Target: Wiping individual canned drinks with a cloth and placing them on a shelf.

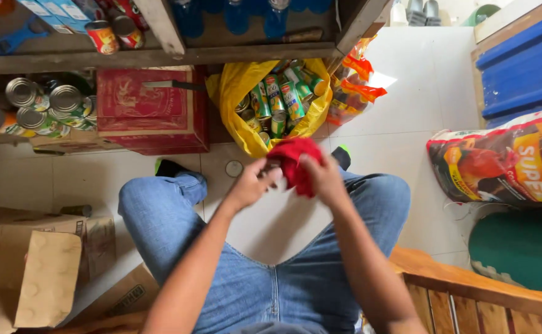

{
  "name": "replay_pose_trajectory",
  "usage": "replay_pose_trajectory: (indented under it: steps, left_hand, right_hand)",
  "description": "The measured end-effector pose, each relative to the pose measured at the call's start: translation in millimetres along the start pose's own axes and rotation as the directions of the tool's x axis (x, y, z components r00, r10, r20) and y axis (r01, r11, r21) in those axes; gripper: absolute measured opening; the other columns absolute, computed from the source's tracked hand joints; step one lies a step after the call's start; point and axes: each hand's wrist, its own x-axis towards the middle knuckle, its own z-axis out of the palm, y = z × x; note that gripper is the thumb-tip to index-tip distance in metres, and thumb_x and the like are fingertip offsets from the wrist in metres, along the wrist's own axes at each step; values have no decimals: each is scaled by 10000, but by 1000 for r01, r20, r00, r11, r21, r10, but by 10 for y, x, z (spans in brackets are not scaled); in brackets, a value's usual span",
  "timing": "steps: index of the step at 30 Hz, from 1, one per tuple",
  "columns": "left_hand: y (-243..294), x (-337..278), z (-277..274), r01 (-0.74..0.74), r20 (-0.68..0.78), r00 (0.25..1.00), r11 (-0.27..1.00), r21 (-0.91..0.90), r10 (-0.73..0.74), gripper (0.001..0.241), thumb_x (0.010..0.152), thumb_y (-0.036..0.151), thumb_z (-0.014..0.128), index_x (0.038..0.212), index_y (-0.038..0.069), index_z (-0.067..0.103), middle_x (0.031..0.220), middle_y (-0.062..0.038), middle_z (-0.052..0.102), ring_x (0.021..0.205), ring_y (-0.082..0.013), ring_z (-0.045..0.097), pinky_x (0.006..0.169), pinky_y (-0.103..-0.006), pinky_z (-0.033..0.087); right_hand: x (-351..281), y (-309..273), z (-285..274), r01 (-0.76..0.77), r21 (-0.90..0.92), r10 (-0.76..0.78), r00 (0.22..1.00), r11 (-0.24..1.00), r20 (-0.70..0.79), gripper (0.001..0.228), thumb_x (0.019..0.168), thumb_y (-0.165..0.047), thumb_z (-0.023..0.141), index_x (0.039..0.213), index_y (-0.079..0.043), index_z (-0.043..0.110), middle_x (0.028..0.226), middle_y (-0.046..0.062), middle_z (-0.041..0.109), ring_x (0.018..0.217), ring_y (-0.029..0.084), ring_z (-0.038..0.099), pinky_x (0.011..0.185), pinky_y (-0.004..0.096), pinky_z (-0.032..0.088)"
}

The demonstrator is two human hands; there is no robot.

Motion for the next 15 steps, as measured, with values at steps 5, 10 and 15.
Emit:
replay_pose_trajectory:
  steps: [5,10,15]
  left_hand:
    - [-457,1266,-428,85,-233,972,940,331,-6,170,940,317,658,1086,280,736,853,-7,758,775,-155,738,648,-291,584]
    - [-695,2175,-545,104,-534,843,952,288,69,301,915,182,616,1121,-33,662,1019,-263,705,1035,-388,679,869,-524,516]
    - [-1036,2966,-679,538,-530,815,647,540,-234,473,956,495,430,1298,229,620,1227,-99,691,1171,-352,670,959,-552,544]
  right_hand:
    - [834,-545,-260,221,-386,-252,967,896,-32,216,867,-245,788,925,-150,603,716,66,632,673,210,633,640,380,515]
    - [1163,-535,-307,121,-287,-170,973,950,-153,168,856,-244,779,870,-140,647,748,-1,611,715,108,585,667,305,525]
    - [1308,-424,-311,-27,-303,-30,983,953,-181,145,838,-278,755,863,-146,700,684,10,596,693,141,578,664,317,503]
